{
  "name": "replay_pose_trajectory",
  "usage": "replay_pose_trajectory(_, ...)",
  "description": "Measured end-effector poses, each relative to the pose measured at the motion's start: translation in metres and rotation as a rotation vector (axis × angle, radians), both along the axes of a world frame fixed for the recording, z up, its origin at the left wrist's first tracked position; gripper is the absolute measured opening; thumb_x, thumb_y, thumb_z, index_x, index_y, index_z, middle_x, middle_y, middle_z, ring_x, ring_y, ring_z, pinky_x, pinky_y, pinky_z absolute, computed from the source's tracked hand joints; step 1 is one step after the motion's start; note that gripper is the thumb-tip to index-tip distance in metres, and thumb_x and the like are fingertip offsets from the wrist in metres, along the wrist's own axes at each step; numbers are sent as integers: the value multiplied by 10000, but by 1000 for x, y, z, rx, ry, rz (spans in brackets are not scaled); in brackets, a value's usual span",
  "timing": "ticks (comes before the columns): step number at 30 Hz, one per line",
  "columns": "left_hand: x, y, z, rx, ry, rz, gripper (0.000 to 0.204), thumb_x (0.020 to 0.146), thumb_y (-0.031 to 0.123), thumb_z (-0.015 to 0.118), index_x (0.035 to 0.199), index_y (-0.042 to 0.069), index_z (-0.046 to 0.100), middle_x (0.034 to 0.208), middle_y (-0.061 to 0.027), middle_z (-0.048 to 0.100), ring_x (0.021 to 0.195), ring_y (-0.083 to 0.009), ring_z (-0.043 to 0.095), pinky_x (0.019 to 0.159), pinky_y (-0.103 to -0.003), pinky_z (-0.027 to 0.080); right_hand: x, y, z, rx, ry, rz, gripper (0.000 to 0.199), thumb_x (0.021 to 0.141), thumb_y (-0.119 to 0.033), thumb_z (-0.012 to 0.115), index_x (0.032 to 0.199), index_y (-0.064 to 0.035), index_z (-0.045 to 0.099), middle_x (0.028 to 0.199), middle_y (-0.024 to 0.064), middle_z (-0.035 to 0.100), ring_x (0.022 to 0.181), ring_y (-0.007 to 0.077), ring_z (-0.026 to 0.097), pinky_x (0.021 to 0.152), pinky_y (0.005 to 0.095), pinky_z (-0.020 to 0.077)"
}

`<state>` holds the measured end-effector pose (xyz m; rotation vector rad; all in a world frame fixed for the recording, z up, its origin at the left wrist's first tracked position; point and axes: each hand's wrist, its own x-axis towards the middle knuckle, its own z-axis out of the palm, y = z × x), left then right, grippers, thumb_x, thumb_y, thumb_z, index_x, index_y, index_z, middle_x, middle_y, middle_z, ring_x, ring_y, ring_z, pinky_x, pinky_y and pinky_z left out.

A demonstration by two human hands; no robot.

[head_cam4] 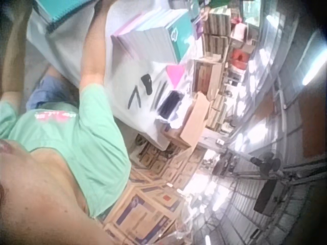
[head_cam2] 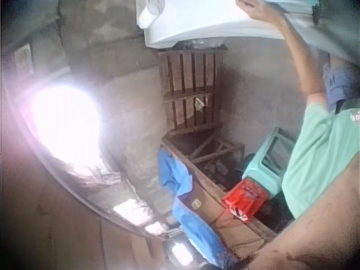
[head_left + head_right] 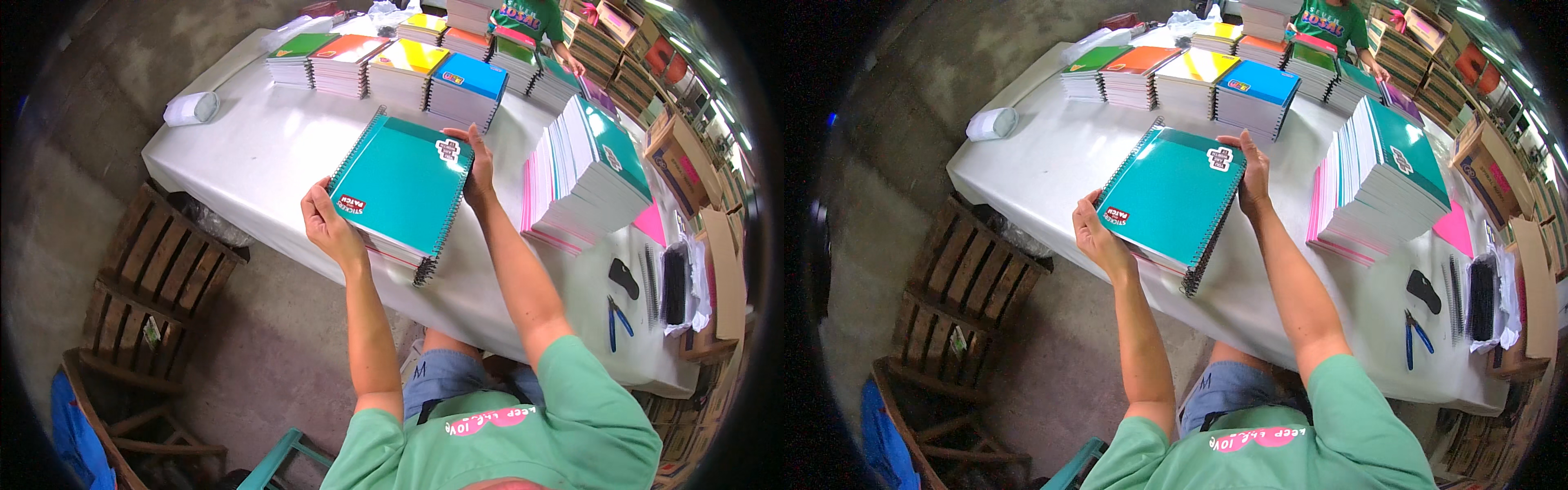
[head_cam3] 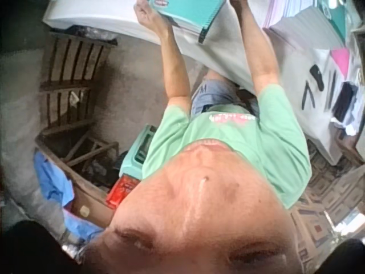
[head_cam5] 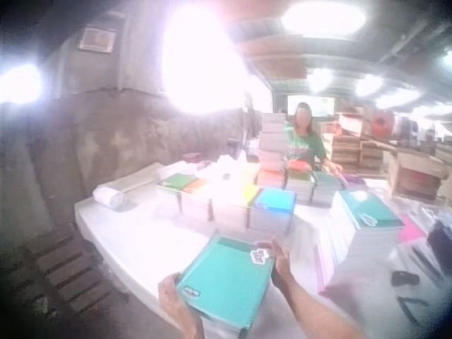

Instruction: The person trims the ends of a spiral binding wire with pliers, folds the wire ends inward, and stacks the completed notebook on a pile.

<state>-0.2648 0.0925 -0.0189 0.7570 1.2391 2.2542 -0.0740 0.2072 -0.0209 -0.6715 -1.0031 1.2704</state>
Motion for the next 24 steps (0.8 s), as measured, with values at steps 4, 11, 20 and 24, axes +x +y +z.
replay_pose_trajectory(4, 2, 5, 1, 12, -38, 83, 436, 971, 400, 437, 924, -4, 594, 831, -63, 617, 725, -95, 575, 678, -224, 466, -8, 1, 7, -84, -26, -83, 456, 942, -356, 461, 996, 68, 619, 854, 126, 654, 709, 177, 633, 634, 271, 519)
replay_pose_trajectory(11, 6, 6, 5, 59, -62, 113, 668, 965, 545, 279, 933, -31, 616, 810, -117, 621, 761, -164, 602, 723, -265, 492, -18, 4, 12, -65, 101, -143, 383, 926, -273, 470, 927, 69, 643, 790, 132, 650, 649, 183, 626, 605, 277, 517)
replay_pose_trajectory(20, 11, 11, 1, -7, -9, 77, 683, 975, 534, 247, 995, -55, 592, 931, -135, 617, 885, -207, 587, 821, -306, 459, -9, 3, 6, 108, -146, -348, 258, 905, -191, 509, 973, 9, 658, 913, 90, 648, 803, 153, 598, 726, 258, 479)
replay_pose_trajectory(24, -13, -7, -5, 29, -8, 258, 677, 977, 534, 172, 1137, -18, 531, 1140, -148, 552, 1119, -228, 483, 991, -387, 326, 10, -60, 63, 370, -637, -494, 266, 874, -104, 584, 1137, -75, 607, 1146, 57, 582, 1082, 175, 531, 872, 302, 439)
